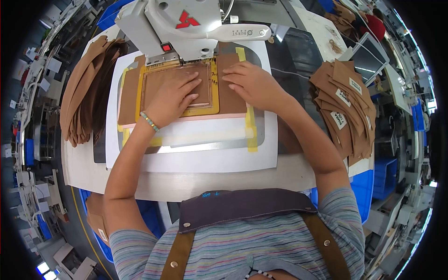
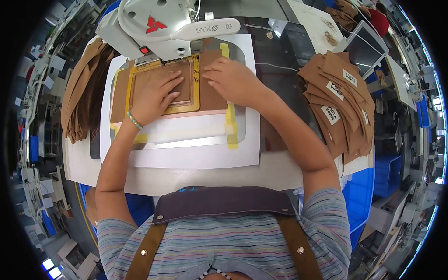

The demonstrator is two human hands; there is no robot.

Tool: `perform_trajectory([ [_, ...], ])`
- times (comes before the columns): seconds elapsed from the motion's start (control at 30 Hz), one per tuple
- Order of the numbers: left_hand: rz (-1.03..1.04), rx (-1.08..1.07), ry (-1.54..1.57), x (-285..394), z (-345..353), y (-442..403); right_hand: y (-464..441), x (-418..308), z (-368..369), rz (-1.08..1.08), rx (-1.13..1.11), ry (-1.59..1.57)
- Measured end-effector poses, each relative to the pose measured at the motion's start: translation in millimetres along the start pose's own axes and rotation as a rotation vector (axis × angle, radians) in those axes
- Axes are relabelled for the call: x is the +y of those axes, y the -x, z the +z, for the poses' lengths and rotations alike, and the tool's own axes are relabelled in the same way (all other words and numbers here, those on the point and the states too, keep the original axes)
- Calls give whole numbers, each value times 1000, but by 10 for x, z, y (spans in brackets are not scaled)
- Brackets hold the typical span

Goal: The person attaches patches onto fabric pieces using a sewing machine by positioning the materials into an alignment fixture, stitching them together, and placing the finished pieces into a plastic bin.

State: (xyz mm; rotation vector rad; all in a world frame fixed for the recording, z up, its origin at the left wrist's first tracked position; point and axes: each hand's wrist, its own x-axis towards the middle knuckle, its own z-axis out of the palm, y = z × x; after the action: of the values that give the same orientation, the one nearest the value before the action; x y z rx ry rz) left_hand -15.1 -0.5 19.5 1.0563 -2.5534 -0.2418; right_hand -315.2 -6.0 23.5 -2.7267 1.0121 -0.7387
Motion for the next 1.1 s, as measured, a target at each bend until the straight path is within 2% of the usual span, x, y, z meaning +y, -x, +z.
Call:
perform_trajectory([
  [0.13, -18, 37, -23, -109, -211, 225, 138, -45, -99, 73, -38, -49],
  [0.27, -87, -2, -25, -64, -328, 324, -5, -207, 16, -11, -85, -211],
  [0.33, -42, -6, 9, -39, -284, 352, -74, -356, 152, -67, -70, -235],
  [0.43, 58, -62, -7, 56, -208, 344, -18, -437, 374, -189, -15, -21],
  [0.63, 66, -103, 60, 37, -50, 337, 36, -532, 311, -166, -67, -15],
  [1.1, 79, -104, 3, -8, -36, 241, -13, -545, 396, -145, -7, 24],
])
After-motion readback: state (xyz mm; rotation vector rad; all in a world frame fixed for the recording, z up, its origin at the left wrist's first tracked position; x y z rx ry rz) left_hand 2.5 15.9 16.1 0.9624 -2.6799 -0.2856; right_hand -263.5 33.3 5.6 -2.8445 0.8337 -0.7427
